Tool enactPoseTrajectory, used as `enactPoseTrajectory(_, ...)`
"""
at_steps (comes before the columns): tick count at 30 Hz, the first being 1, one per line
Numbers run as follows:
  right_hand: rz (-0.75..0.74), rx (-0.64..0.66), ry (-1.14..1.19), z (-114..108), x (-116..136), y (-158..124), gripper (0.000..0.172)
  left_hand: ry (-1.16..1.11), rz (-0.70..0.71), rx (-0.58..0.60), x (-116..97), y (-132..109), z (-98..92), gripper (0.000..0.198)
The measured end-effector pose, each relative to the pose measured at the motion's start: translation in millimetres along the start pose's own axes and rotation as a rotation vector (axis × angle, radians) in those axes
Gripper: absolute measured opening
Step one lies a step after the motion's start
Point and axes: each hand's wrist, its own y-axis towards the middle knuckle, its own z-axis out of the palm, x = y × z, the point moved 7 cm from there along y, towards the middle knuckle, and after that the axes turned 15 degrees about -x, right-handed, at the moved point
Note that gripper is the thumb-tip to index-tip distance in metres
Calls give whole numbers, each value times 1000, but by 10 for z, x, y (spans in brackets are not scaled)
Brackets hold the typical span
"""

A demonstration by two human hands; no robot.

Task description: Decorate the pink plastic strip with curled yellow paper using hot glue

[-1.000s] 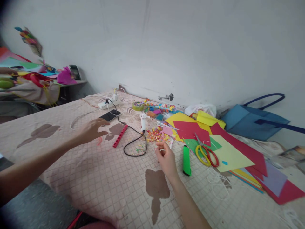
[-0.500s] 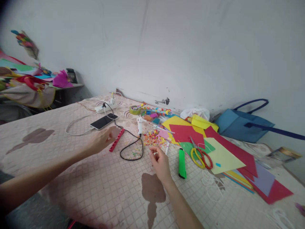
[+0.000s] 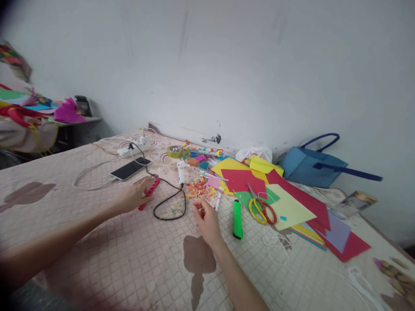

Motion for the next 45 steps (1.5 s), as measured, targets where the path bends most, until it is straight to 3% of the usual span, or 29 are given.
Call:
enactPoseTrajectory(5, -15, -2, -3, 6, 8, 6, 18, 36, 4, -12, -34, 29, -51, 52)
enactPoseTrajectory(9, -9, 13, -5, 12, 0, 0, 18, 153, -64, -96, -15, 138, -198, 46)
enactPoseTrajectory(12, -10, 18, -7, 12, -3, 2, 19, 208, -104, -128, 26, 263, -234, 53)
enactPoseTrajectory(18, -19, 31, -19, 38, -7, -5, 18, 293, -154, -118, 177, 537, -56, 52)
enactPoseTrajectory(25, -72, 24, -38, 36, 35, 1, 15, 261, -95, -108, 89, 751, 151, 66)
enactPoseTrajectory(30, -66, 28, -60, 37, 32, 6, 16, 205, -92, -57, 131, 779, 222, 46)
enactPoseTrajectory(38, -123, -64, -170, -108, 121, 14, 15, 161, -130, -165, 259, 688, -86, 38)
enactPoseTrajectory(42, -126, -145, -282, -199, 154, 10, 32, 155, -38, -336, 80, 617, -330, 25)
enactPoseTrajectory(45, -131, -100, -207, -144, 191, -20, 19, 98, 18, -409, -110, 530, -417, 26)
